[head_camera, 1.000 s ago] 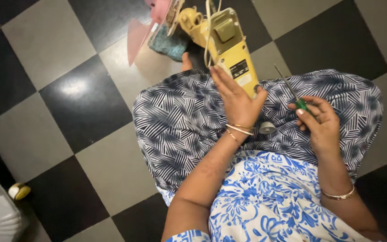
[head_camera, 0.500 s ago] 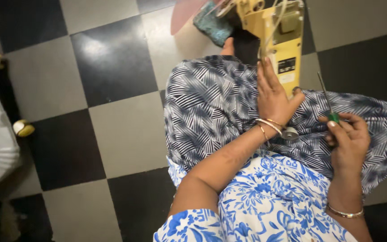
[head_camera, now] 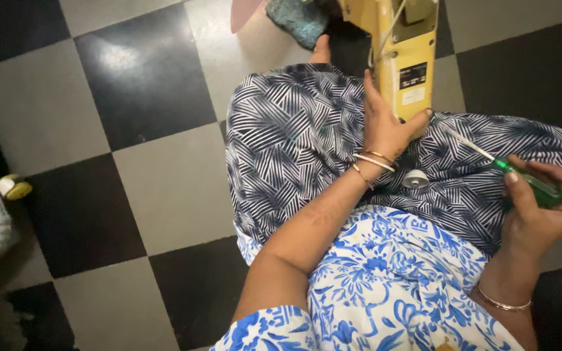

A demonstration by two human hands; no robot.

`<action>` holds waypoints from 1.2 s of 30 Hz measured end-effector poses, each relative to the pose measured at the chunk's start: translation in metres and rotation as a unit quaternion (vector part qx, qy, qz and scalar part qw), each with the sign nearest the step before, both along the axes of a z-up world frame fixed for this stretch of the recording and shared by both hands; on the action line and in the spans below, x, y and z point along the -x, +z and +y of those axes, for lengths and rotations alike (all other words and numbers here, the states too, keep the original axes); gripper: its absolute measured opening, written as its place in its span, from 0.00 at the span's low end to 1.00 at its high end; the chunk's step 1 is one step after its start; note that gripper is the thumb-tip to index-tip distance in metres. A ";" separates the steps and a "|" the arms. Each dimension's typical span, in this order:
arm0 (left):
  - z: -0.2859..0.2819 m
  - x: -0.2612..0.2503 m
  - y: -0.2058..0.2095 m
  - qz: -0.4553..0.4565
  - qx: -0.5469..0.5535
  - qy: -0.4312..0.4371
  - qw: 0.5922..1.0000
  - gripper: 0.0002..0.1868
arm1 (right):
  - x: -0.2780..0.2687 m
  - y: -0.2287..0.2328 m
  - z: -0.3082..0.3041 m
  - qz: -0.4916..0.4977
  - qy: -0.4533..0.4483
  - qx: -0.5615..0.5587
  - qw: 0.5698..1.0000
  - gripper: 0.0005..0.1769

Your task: The person sits on a checkered floor and uses a green-handled screwdriver to adjust screws on a small yellow fan motor with pink blades. They repeatedly tighten and loosen screws on the motor housing while holding the fan steady.

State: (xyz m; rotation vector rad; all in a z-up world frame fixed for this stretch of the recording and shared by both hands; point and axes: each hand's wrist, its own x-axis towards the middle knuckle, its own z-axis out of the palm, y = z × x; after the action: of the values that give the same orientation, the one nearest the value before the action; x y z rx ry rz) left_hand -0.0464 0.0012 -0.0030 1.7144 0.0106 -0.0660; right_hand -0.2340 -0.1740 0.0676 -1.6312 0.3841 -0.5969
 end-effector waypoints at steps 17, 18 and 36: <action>0.000 0.001 -0.006 -0.011 0.039 -0.005 0.999 0.62 | -0.021 0.008 0.005 -0.028 -0.022 0.003 0.999 0.12; 0.000 0.001 -0.005 -0.014 0.036 -0.003 0.999 0.62 | -0.021 0.007 0.005 -0.028 -0.020 0.003 0.999 0.12; 0.000 -0.004 0.011 0.076 0.118 0.026 0.990 0.53 | -0.030 0.028 0.018 0.007 0.003 0.066 0.998 0.15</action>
State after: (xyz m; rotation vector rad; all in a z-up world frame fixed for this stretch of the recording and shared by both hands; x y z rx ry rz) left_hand -0.0426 0.0009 0.0082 1.4691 0.1544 -0.1537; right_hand -0.2038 -0.1556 0.0956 -1.7624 0.3563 -0.6178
